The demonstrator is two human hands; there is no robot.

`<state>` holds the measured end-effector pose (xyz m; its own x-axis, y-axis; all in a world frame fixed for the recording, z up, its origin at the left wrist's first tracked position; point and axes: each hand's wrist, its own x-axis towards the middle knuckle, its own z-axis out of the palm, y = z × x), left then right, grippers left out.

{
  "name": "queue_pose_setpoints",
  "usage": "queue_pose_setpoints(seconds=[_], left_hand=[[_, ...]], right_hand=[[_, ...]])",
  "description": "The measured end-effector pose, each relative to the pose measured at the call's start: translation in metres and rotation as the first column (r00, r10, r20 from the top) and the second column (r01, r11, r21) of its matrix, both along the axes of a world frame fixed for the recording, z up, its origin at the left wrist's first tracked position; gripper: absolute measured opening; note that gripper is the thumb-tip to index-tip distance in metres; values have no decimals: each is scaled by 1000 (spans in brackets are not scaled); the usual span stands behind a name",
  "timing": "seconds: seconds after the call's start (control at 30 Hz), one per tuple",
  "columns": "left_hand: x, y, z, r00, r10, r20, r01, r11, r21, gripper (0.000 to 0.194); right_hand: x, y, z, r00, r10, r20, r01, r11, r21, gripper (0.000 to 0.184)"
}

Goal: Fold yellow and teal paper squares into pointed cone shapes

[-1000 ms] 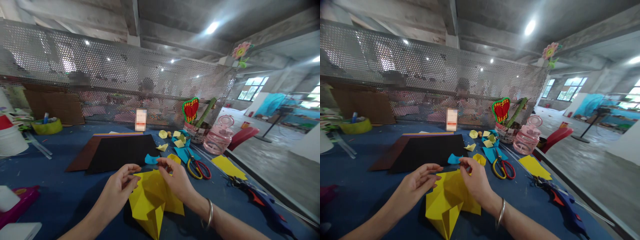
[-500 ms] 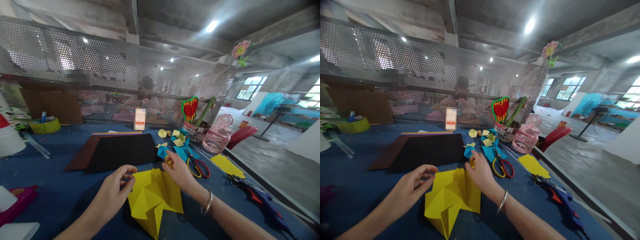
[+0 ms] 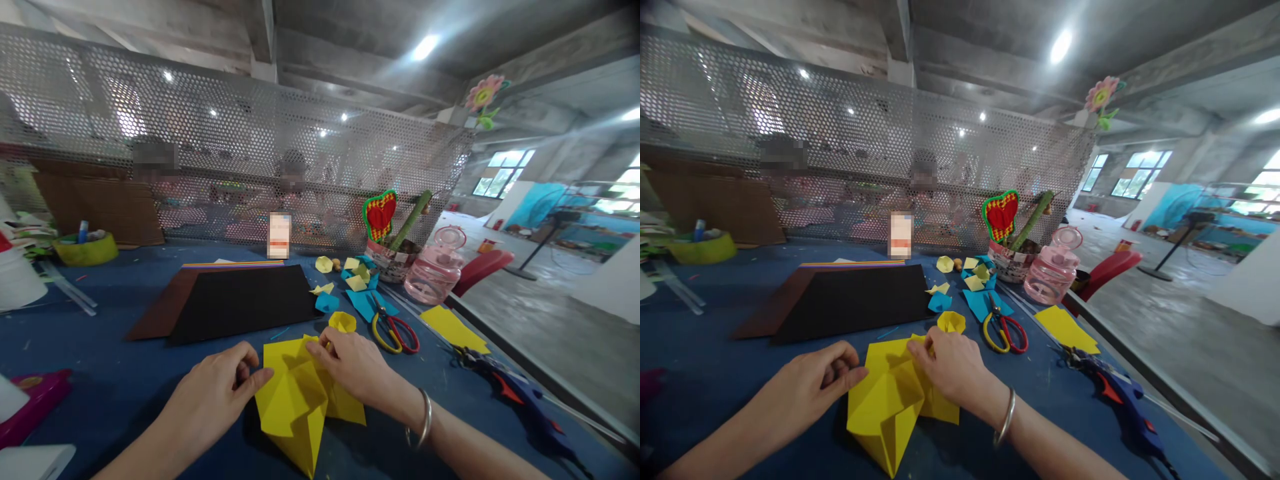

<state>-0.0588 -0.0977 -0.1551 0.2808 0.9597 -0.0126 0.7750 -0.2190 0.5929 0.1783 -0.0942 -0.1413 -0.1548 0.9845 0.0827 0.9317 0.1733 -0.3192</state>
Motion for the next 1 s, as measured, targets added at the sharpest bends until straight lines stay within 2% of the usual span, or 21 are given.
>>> queue_pose_setpoints(seconds=[0.1, 0.23, 0.33, 0.43, 0.53, 0.63, 0.7, 0.8, 0.87, 1.0], left_hand=[[1, 0, -1, 999, -28, 38, 29, 999, -21, 27], [3, -1, 3, 992, -65, 108, 70, 997, -42, 24], [4, -2, 4, 987, -53, 152, 60, 997, -39, 26], [4, -1, 2, 969, 18, 245, -13, 1000, -22, 36], [4, 1, 2, 871, 73, 486, 1, 989, -150, 51], [7, 1, 6, 726, 144, 673, 115, 939, -325, 65], [10, -1, 8, 672, 146, 726, 212, 902, -377, 63], [14, -3, 6, 677, 115, 727, 278, 875, -397, 48], [15, -3, 3, 706, 116, 699, 256, 878, -405, 42], [14, -1, -2, 702, 153, 696, 188, 902, -388, 38]], right_hand=[[-2, -3, 2, 996, 57, -70, -59, 998, -32, 41], [-4, -6, 0, 984, 127, -126, -134, 990, -50, 23], [-5, -4, -1, 981, 110, -158, -113, 994, -10, 23], [-6, -2, 2, 979, 68, -190, -64, 998, 27, 25], [-6, 0, 6, 972, 34, -234, -27, 999, 36, 26], [-7, 0, 6, 944, 9, -329, 3, 999, 35, 25], [-9, -2, 5, 920, 0, -391, 16, 999, 38, 26], [-12, -6, 2, 886, 2, -464, 18, 999, 39, 27], [-15, -9, 0, 849, 22, -528, -9, 1000, 27, 27], [-18, -11, -3, 779, 51, -625, -82, 996, -21, 17]])
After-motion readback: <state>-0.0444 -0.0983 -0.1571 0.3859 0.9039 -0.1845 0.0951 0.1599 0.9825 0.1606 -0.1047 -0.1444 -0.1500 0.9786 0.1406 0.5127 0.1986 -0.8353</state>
